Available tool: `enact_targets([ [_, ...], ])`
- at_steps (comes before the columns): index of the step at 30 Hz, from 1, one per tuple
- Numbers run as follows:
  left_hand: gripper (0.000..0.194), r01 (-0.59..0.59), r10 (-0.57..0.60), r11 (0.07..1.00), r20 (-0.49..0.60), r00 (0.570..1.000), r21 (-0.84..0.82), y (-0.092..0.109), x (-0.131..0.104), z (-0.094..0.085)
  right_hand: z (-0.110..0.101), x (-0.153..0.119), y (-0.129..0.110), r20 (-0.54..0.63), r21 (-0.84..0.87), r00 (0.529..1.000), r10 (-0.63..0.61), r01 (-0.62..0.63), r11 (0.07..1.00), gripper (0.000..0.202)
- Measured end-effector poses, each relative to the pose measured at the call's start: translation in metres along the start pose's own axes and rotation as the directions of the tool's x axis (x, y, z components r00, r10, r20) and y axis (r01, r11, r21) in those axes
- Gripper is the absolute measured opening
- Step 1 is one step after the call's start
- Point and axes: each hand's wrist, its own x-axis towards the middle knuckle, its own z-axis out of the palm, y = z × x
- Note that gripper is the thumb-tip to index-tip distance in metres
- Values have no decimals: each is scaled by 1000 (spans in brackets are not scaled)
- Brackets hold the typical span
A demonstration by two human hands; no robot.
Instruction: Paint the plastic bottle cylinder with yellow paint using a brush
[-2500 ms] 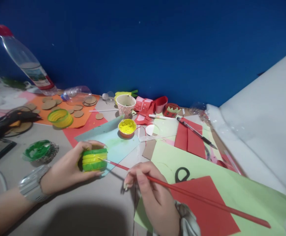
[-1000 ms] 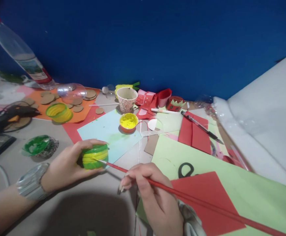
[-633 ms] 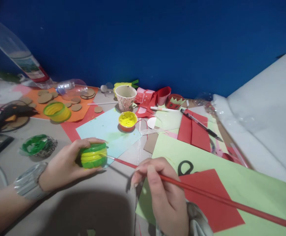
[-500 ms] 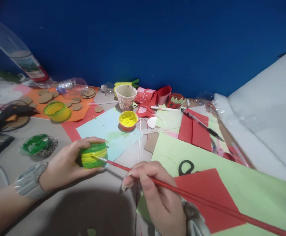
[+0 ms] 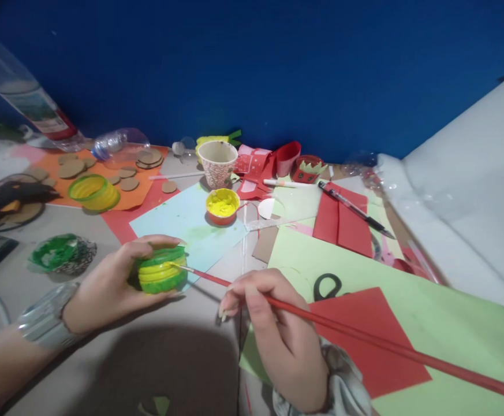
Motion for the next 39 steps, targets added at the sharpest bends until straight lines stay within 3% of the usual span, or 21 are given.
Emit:
enact_targets([
  [6, 50, 13, -13, 1000, 3, 1000, -6, 0, 0, -1, -2, 0, -1, -46, -41, 999, 15, -16, 999, 21],
  [10, 50, -12, 12, 1000, -7, 1000, 7, 0, 1, -1, -2, 2, -4, -71, 108, 997, 42, -34, 994, 21],
  [15, 47, -88, 88, 996, -17, 996, -19, 0, 3, 0, 1, 4, -4, -21, 229, 993, 112, -104, 968, 22],
  [19, 48, -108, 107, 994, -26, 994, -26, 0, 4, -1, 1, 3, -1, -6, 220, 997, 71, -68, 973, 22],
  [28, 51, -143, 142, 990, -54, 988, -15, 0, 4, -1, 0, 5, -3, -109, 139, 984, 143, -128, 982, 20],
  [32, 51, -150, 148, 989, -63, 987, -18, -1, 4, -1, -1, 9, -4, -145, 199, 980, 137, -107, 974, 19],
  [39, 49, -186, 185, 983, -46, 982, -10, 0, 4, -1, 2, 12, -4, -46, 391, 967, 252, -215, 895, 18],
])
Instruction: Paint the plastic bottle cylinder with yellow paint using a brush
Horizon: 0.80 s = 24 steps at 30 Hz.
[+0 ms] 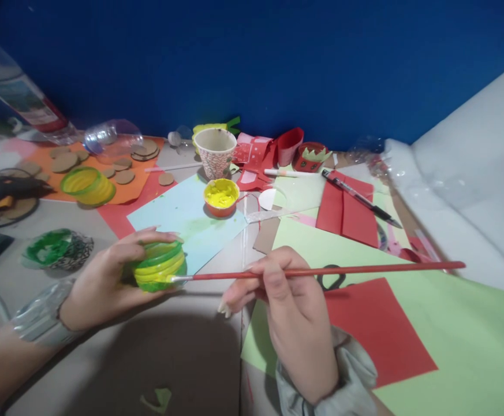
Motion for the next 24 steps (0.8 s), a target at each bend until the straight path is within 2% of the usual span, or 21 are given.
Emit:
enact_targets([
  [4, 49, 6, -6, 1000, 11, 1000, 6, 1, -1, 1, 1, 0, 3, -10, 28, 1000, 28, -28, 999, 17],
  [11, 49, 21, -21, 1000, 31, 999, 13, 1, -2, 2, -1, 0, 6, -4, -47, 1000, -15, 15, 999, 17],
  [18, 48, 15, -15, 1000, 14, 1000, 14, 1, -1, 1, -5, 4, 1, -88, -106, 994, -63, 53, 993, 20],
  [24, 42, 15, -16, 999, 34, 999, 31, 3, -1, 1, 0, 4, 3, -87, -81, 996, 24, -31, 996, 23],
])
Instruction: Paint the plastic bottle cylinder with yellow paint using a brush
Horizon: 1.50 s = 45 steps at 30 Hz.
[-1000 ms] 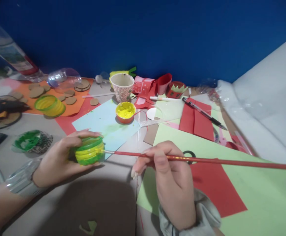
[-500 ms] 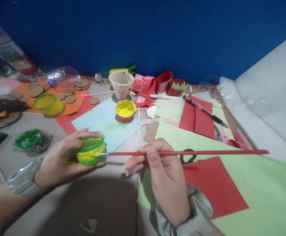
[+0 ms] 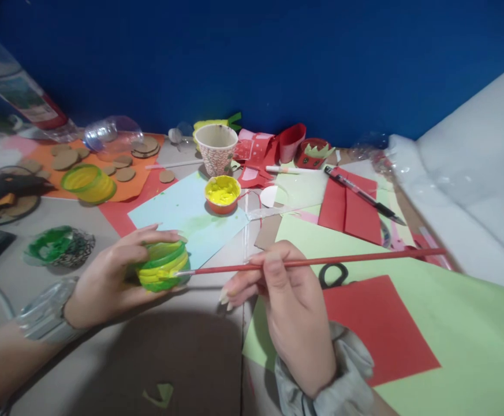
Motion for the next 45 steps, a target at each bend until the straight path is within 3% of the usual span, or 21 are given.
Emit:
enact_targets([
  [4, 40, 6, -6, 1000, 45, 999, 11, 1, 0, 0, 0, 1, 2, -4, -1, 1000, 16, -16, 1000, 22],
  [9, 47, -63, 64, 997, 1, 998, -46, 1, 2, -1, -3, 1, 3, -19, 18, 1000, 10, -10, 1000, 21],
  [19, 49, -84, 83, 993, -11, 996, -81, 0, 1, -1, 1, 5, 3, 11, 141, 999, 53, -54, 989, 21],
  [24, 52, -124, 122, 988, -23, 992, -93, -1, 0, 0, -1, 7, 2, -51, 90, 999, 13, -9, 996, 24],
  [27, 53, -123, 121, 988, -24, 992, -91, -2, 0, 0, -2, 7, -2, -75, 78, 997, -8, 14, 997, 24],
  [33, 51, -129, 127, 988, -26, 992, -89, -2, 1, 1, 5, 2, 0, 32, 166, 997, 66, -70, 984, 20],
  [41, 52, -101, 96, 987, -52, 994, -122, -1, 2, 2, 1, 7, -1, -70, 119, 997, 36, -28, 993, 26],
  [45, 51, -107, 103, 988, -47, 994, -107, -1, 3, 2, 3, 6, -1, -28, 155, 998, 62, -57, 986, 23],
])
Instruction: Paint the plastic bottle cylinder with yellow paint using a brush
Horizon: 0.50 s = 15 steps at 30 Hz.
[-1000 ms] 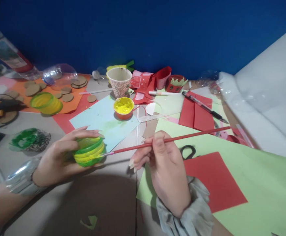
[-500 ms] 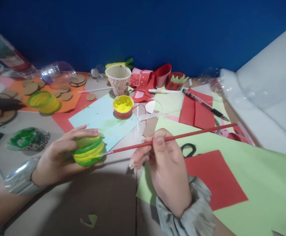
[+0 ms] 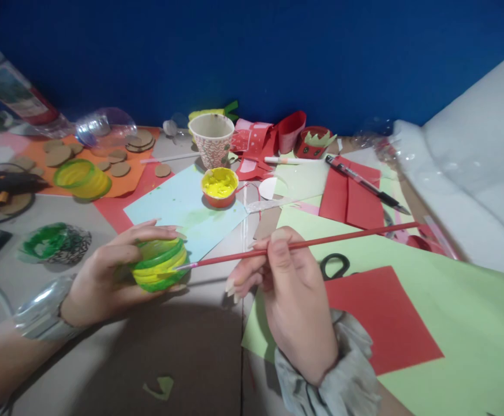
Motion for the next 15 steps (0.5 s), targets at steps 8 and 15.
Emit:
enact_targets([
  [8, 51, 13, -13, 1000, 3, 1000, 12, 1, -1, -1, 0, -1, 3, -19, -19, 1000, 4, -4, 1000, 24],
  [15, 49, 22, -23, 998, 19, 1000, 58, 2, 1, -1, 2, -1, 4, 52, 15, 998, 24, -25, 1000, 19],
])
